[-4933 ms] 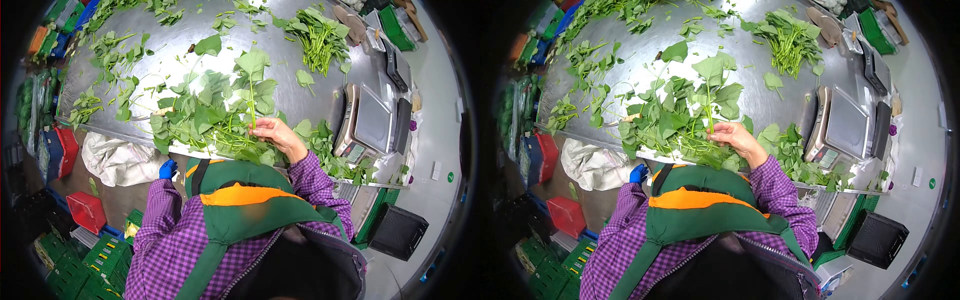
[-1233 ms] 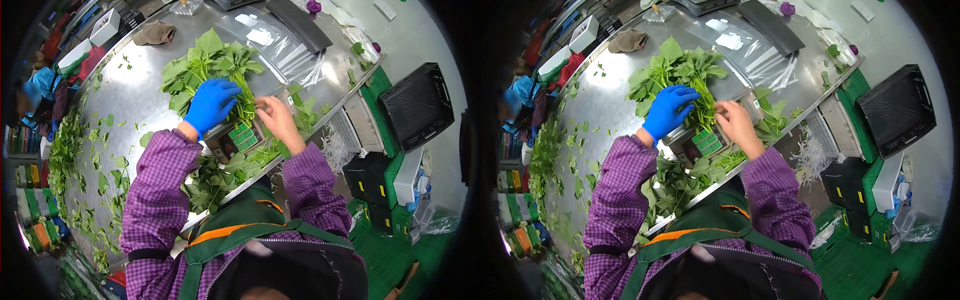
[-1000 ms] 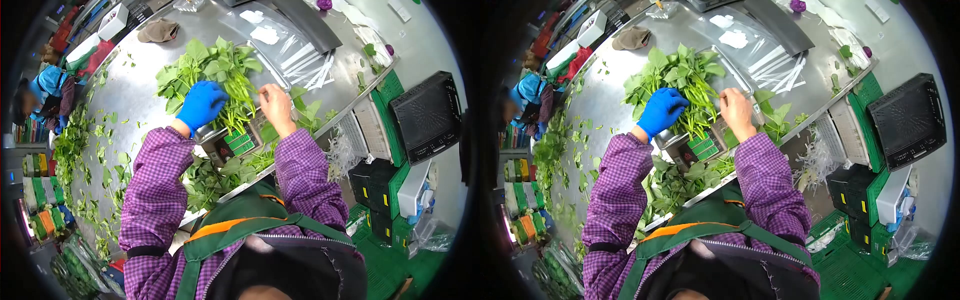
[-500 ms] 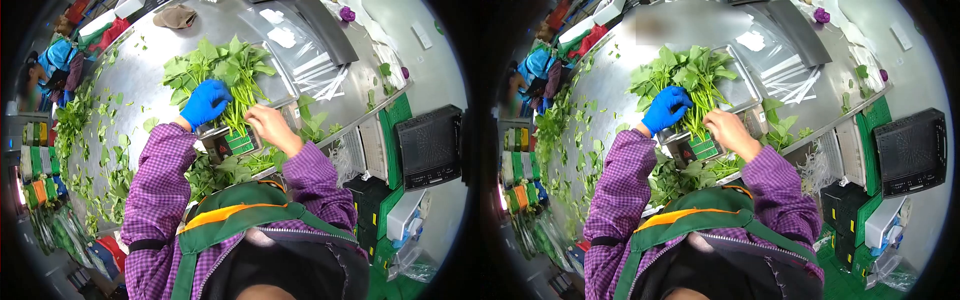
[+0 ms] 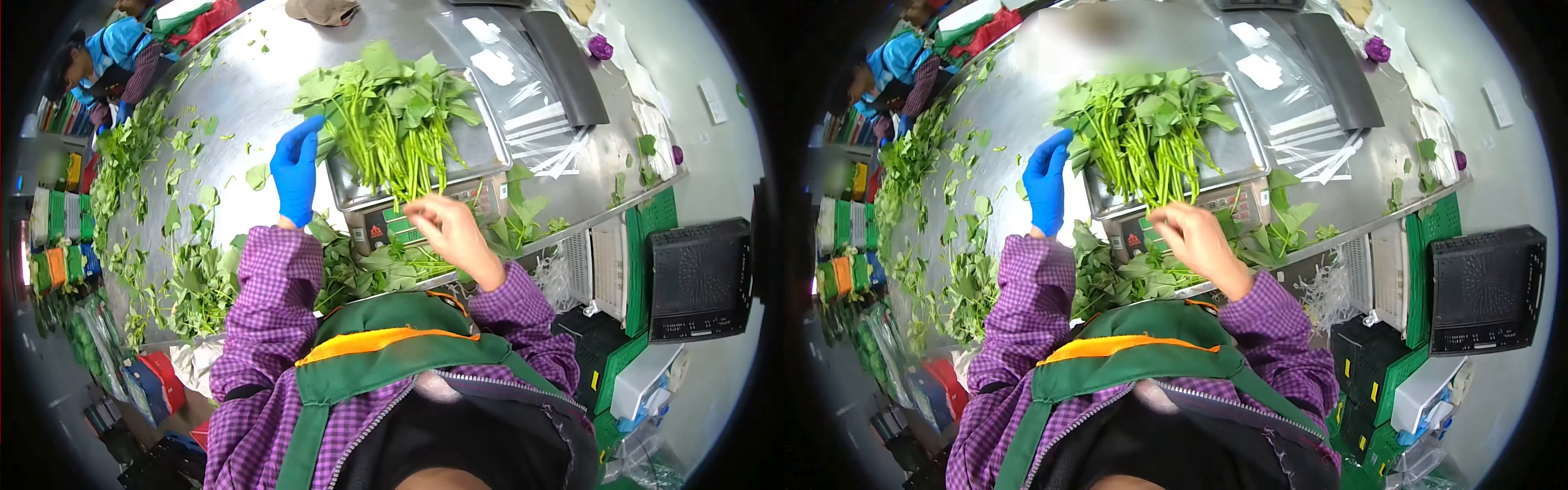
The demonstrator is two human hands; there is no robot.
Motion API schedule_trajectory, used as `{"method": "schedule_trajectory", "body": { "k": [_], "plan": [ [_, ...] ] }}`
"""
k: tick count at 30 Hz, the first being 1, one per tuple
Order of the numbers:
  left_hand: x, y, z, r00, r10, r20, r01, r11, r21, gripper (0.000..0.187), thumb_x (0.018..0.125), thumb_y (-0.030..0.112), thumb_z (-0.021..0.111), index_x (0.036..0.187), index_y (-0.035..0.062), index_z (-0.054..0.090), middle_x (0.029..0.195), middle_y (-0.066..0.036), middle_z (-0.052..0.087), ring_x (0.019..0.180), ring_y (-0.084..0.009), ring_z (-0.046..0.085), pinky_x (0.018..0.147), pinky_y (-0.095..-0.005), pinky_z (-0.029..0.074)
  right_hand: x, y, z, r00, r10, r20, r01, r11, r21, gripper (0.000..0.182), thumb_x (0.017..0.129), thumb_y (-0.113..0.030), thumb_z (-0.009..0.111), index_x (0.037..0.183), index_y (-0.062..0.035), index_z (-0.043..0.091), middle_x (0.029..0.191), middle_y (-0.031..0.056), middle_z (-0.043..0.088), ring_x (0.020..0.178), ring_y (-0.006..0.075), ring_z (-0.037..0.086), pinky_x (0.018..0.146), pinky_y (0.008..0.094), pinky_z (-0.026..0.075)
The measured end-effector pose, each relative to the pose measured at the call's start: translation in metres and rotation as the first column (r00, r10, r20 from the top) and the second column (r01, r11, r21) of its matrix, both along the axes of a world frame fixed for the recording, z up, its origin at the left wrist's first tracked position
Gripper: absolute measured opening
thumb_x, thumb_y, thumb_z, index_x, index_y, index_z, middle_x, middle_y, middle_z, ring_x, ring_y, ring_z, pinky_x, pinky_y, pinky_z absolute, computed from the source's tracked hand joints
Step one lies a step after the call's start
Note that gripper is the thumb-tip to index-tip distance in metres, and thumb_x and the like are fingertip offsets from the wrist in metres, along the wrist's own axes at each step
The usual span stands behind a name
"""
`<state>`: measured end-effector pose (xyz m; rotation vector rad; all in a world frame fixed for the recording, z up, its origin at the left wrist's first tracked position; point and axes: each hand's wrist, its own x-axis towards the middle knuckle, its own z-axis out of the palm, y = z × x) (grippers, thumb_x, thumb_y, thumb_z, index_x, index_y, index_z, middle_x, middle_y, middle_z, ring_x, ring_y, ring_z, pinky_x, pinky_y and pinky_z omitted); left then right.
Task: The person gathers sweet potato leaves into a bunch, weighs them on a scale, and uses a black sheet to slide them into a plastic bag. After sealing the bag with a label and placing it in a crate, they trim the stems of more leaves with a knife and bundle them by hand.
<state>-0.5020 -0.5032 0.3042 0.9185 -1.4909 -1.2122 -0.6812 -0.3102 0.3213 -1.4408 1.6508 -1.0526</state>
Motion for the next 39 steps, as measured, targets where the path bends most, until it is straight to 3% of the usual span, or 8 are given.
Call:
{"method": "schedule_trajectory", "body": {
  "k": [4, 7, 11, 17, 26, 29, 35, 39],
  "plan": [
    [0.023, 0.020, -0.037, 0.986, -0.138, 0.091, 0.107, 0.952, 0.288, 0.032, 0.089, 0.007, 0.059, 0.121, 0.0039, 0.060, 0.115, -0.006, 0.064, 0.101, -0.0148, 0.060, 0.089, -0.0279, 0.047, 0.019, -0.052, -0.007, 0.970, -0.213, -0.119, 0.180, 0.954, -0.240, 0.019, 0.081, -0.009, 0.064, 0.100, -0.0046, 0.063, 0.088, 0.0108, 0.061, 0.073, 0.0276, 0.063, 0.065, 0.0378, 0.050],
    [0.010, 0.032, -0.061, 0.961, -0.183, 0.206, 0.119, 0.950, 0.288, 0.051, 0.083, 0.013, 0.068, 0.129, 0.0019, 0.052, 0.114, -0.010, 0.064, 0.100, -0.0163, 0.061, 0.084, -0.0290, 0.051, 0.026, -0.076, -0.018, 0.902, -0.198, -0.383, 0.101, 0.961, -0.258, 0.023, 0.080, -0.010, 0.065, 0.102, -0.0068, 0.062, 0.093, 0.0092, 0.059, 0.074, 0.0291, 0.063, 0.065, 0.0391, 0.051],
    [0.003, 0.031, -0.055, 0.977, -0.212, 0.027, 0.178, 0.876, 0.448, 0.047, 0.083, 0.004, 0.066, 0.127, -0.0015, 0.052, 0.112, -0.012, 0.063, 0.096, -0.0157, 0.062, 0.083, -0.0287, 0.052, 0.015, -0.086, -0.027, 0.911, -0.232, -0.341, 0.197, 0.971, -0.135, 0.022, 0.079, -0.007, 0.062, 0.101, -0.0103, 0.062, 0.095, 0.0078, 0.058, 0.071, 0.0285, 0.062, 0.063, 0.0393, 0.049],
    [-0.008, 0.028, -0.042, 0.806, -0.236, 0.543, 0.093, 0.956, 0.278, 0.031, 0.083, 0.010, 0.069, 0.112, -0.0004, 0.064, 0.099, -0.010, 0.069, 0.087, -0.0132, 0.064, 0.076, -0.0261, 0.052, 0.017, -0.087, -0.031, 0.901, -0.232, -0.367, 0.188, 0.971, -0.150, 0.021, 0.079, -0.006, 0.061, 0.099, -0.0102, 0.062, 0.094, 0.0087, 0.057, 0.071, 0.0303, 0.061, 0.064, 0.0411, 0.048],
    [0.001, 0.046, -0.063, 0.989, -0.028, 0.148, -0.017, 0.955, 0.295, 0.019, 0.081, 0.012, 0.069, 0.099, 0.0071, 0.071, 0.093, -0.009, 0.068, 0.081, -0.0176, 0.067, 0.073, -0.0284, 0.052, 0.020, -0.083, -0.030, 0.920, -0.262, -0.292, 0.227, 0.963, -0.148, 0.019, 0.079, -0.007, 0.061, 0.097, -0.0091, 0.063, 0.093, 0.0058, 0.057, 0.063, 0.0224, 0.058, 0.061, 0.0371, 0.047],
    [-0.007, 0.051, -0.053, 0.977, 0.075, 0.200, -0.064, 0.996, -0.062, 0.018, 0.079, 0.013, 0.070, 0.096, 0.0069, 0.069, 0.096, -0.007, 0.065, 0.080, -0.0176, 0.065, 0.071, -0.0284, 0.052, 0.019, -0.083, -0.034, 0.921, -0.267, -0.283, 0.231, 0.960, -0.156, 0.018, 0.079, -0.007, 0.061, 0.098, -0.0090, 0.063, 0.094, 0.0055, 0.057, 0.063, 0.0222, 0.058, 0.061, 0.0368, 0.047],
    [-0.017, 0.045, -0.058, 0.863, 0.119, 0.492, 0.015, 0.965, -0.260, 0.019, 0.078, 0.009, 0.071, 0.096, 0.0035, 0.067, 0.098, -0.007, 0.061, 0.076, -0.0160, 0.063, 0.068, -0.0260, 0.051, 0.020, -0.081, -0.035, 0.923, -0.277, -0.269, 0.236, 0.956, -0.175, 0.017, 0.080, -0.009, 0.062, 0.097, -0.0094, 0.063, 0.093, 0.0046, 0.058, 0.063, 0.0216, 0.058, 0.061, 0.0358, 0.047],
    [-0.007, 0.045, -0.065, 0.904, 0.087, 0.418, 0.005, 0.977, -0.214, 0.014, 0.078, 0.007, 0.070, 0.091, 0.0028, 0.066, 0.097, -0.008, 0.061, 0.077, -0.0157, 0.063, 0.069, -0.0262, 0.051, 0.018, -0.080, -0.036, 0.926, -0.281, -0.253, 0.244, 0.955, -0.166, 0.017, 0.080, -0.009, 0.062, 0.097, -0.0094, 0.063, 0.093, 0.0045, 0.058, 0.063, 0.0212, 0.058, 0.061, 0.0352, 0.047]
  ]
}}
